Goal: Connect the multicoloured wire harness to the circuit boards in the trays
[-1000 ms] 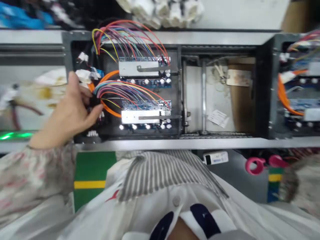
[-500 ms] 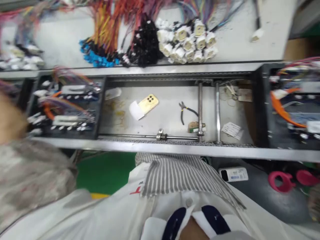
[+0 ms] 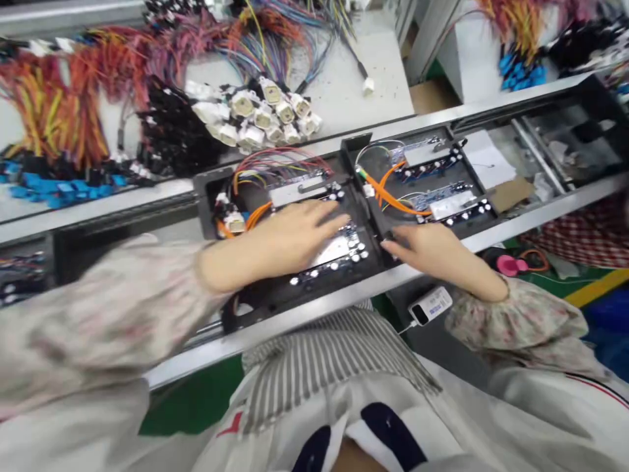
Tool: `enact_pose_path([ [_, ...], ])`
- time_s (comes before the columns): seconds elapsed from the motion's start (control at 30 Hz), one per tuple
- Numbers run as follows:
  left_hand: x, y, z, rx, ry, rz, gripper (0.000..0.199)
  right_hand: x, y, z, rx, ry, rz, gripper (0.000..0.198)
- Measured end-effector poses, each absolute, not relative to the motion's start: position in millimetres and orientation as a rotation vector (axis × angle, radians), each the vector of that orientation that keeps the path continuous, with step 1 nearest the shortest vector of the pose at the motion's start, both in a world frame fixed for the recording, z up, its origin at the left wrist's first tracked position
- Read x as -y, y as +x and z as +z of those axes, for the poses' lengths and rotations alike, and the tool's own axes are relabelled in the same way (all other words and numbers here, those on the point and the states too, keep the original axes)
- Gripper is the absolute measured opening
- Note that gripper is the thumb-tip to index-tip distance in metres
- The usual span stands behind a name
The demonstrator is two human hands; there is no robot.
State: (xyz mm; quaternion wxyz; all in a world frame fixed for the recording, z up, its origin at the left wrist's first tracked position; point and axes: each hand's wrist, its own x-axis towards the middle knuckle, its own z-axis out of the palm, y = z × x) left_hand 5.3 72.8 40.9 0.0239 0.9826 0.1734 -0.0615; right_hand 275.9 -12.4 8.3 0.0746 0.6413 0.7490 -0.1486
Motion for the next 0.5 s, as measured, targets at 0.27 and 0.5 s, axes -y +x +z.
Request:
enact_pose_path([
  [0.27,-68,-32,22,-0.598,3.014,-0.529,0.026,-18,249,29,-2.284,2.199,-0.317,0.048],
  [0.5,-58,-103,38,-0.720,2.934,-0.499,0.016,-63,259,-14,-1.916,2.152,-0.873,0.067],
])
